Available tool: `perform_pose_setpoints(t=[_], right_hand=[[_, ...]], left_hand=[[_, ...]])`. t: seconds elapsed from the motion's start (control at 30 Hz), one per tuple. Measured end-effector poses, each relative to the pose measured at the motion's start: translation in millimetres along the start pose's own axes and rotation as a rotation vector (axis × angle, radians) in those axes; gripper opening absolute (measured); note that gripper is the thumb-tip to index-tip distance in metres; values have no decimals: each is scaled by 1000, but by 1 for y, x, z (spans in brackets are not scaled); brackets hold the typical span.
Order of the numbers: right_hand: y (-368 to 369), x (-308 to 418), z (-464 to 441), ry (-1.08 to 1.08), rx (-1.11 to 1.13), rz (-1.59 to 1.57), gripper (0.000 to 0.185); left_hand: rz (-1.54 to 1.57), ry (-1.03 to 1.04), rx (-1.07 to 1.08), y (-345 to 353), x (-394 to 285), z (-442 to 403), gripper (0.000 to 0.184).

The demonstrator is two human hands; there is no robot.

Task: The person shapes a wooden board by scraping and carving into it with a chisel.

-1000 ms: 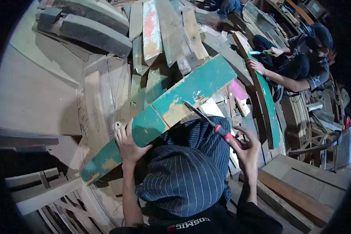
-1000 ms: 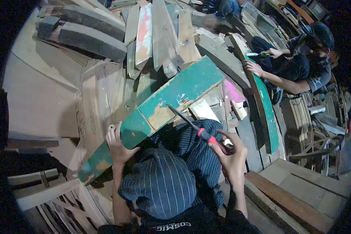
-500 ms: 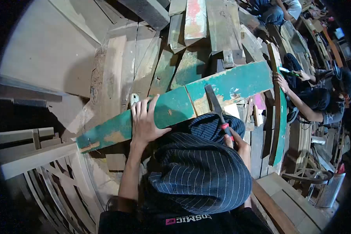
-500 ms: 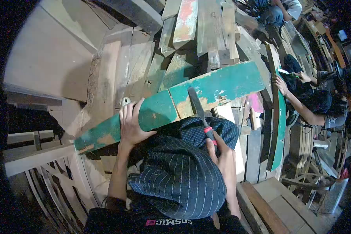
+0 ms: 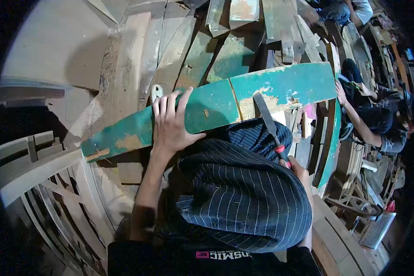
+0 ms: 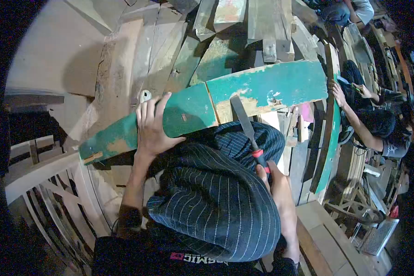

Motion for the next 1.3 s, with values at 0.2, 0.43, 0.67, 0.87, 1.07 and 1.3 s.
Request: perform_pose_setpoints(t=[0.2, 0.43, 0.67, 0.87, 1.07, 1.3], right_hand=[[25, -4, -15, -98, 1, -108, 39], [30, -10, -4, -67, -59, -74, 40], [19, 21, -20, -134, 19, -67, 45], [18, -1, 5, -174, 40, -109, 47], [21, 28, -17, -143, 34, -112, 47], [32, 26, -20, -221, -6, -303, 46]], left_hand=[[6, -9, 4, 1, 3, 0, 118], [-9, -6, -1, 0, 1, 0, 118], [-27, 8, 8, 4, 2, 1, 120], [-9, 20, -28, 1, -1, 1, 119], [-31, -19, 19, 4, 3, 2, 120], [-22, -6, 17, 2, -2, -1, 123]])
Point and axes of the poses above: each hand's wrist, its own z-axis away from the middle knuckle, its own y-axis out of the palm, x = y × z, the point moved 10 cm from there along -z, towards the middle knuckle, and after that the axes turned 15 degrees about z, right-handed, at the moved point
